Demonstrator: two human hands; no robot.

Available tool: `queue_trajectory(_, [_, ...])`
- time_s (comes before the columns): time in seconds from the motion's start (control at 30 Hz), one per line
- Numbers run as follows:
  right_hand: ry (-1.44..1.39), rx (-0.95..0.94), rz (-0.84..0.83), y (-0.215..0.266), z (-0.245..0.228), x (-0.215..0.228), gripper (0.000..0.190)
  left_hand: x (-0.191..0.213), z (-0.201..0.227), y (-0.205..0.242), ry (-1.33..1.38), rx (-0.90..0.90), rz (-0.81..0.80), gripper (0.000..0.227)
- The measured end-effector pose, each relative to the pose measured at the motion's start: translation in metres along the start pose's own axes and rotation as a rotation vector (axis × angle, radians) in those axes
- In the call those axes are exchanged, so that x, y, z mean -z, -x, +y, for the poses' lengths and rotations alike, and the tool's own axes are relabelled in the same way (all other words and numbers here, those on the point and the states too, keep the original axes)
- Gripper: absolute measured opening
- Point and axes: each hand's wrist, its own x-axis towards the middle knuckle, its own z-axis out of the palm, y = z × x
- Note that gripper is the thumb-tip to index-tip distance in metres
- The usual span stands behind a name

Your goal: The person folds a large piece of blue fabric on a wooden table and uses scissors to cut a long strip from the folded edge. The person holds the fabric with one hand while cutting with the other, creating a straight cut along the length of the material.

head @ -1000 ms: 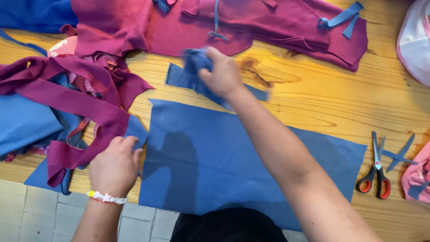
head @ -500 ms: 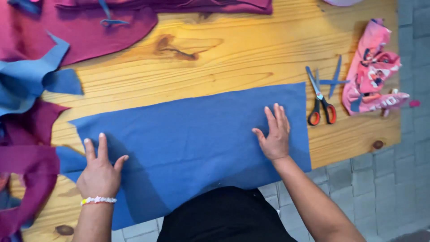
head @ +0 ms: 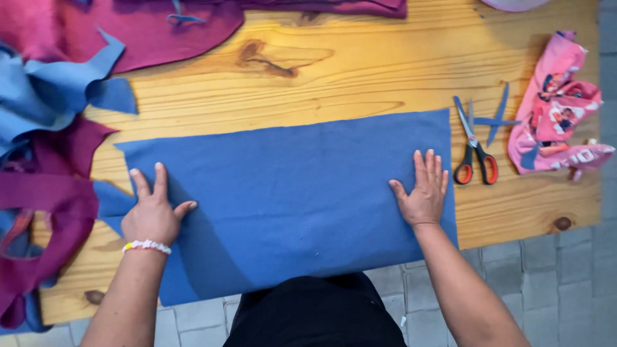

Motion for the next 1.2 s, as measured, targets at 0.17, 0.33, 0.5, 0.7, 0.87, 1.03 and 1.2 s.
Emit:
queue_trajectory(0.17, [-0.021, 0.022, -0.007, 0.002, -0.001, 0.003, 0.102, -0.01, -0.005, 0.002, 0.041, 0.024, 0.019, 0.12])
queue_trajectory(0.33, [-0.044, 0.086, 0.003, 0.002, -0.003, 0.003, 0.101, -0.016, -0.01, -0.004, 0.114, 0.051, 0.066, 0.124])
queue_trajectory(0.5, [-0.046, 0.099, 0.051, 0.004, -0.007, 0.008, 0.105, -0.007, -0.008, -0.007, 0.165, 0.025, -0.007, 0.129])
queue_trajectory(0.7, [-0.068, 0.089, 0.047, -0.013, -0.013, 0.009, 0.107, 0.003, -0.008, -0.025, 0.184, 0.02, 0.018, 0.131])
queue_trajectory(0.87, [-0.09, 0.033, -0.01, -0.022, -0.009, 0.005, 0.103, 0.009, -0.014, -0.025, 0.217, 0.004, 0.009, 0.117])
queue_trajectory(1.03, [-0.179, 0.157, 0.075, -0.011, -0.08, 0.025, 0.099, 0.033, 0.005, 0.037, 0.318, -0.104, 0.429, 0.057])
queue_trajectory(1.2, [-1.522, -0.199, -0.907, 0.025, -0.27, 0.075, 0.124, 0.047, 0.101, 0.142, 0.637, -0.507, 0.651, 0.077])
